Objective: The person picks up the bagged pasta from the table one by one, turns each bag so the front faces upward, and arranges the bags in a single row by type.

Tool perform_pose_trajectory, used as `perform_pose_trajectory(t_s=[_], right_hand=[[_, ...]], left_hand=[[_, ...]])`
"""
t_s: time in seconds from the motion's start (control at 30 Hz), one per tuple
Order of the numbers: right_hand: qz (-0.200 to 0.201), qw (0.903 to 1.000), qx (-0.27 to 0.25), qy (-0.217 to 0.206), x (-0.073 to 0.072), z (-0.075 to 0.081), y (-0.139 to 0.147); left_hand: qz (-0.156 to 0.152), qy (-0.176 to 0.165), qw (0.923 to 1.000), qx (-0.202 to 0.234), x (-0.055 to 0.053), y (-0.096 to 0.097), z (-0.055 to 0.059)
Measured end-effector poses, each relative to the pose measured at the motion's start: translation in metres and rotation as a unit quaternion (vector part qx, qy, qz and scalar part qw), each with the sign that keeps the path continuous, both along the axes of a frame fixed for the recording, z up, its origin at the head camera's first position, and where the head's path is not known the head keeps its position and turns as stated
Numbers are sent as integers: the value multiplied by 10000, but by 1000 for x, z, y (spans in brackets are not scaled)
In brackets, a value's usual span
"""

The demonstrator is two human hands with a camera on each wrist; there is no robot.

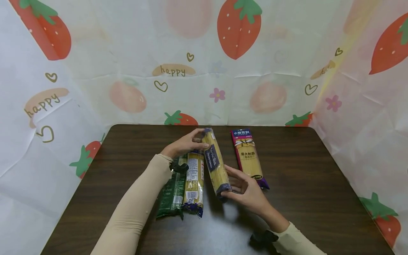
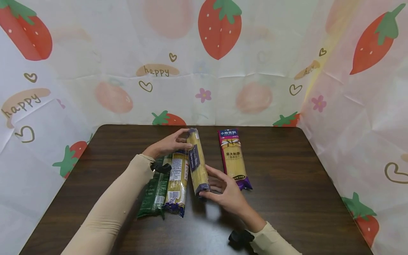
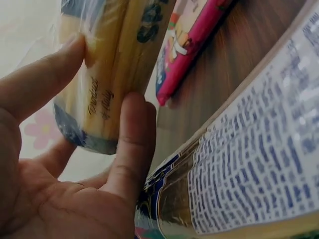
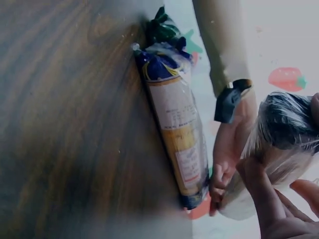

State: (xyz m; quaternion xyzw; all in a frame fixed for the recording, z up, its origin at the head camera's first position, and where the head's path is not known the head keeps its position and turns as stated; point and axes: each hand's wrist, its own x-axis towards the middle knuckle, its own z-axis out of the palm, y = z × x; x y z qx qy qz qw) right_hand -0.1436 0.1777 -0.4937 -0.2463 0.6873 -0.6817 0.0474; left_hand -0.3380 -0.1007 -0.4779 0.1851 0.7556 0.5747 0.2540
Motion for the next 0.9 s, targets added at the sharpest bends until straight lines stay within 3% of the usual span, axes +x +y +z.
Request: perform_pose_trajectory(t_s=[0.17,0.3,0.63,0.9], right_hand=[[254,9985,-417,-235,1,-1,-3],[147,9984,-513,-188,0,-3,-3],[-88,9981,-490,-367,1,-3,-7],[-380,9974,442,-432,1,-7,-9]], left_hand=[[-235,-95,9982,540,-2,-4,-1],[-283,-197,9958,854,-1,-7,0],[423,-419,9928,1038,2,0,0],[821,-32,9941,711,4,3,-6]])
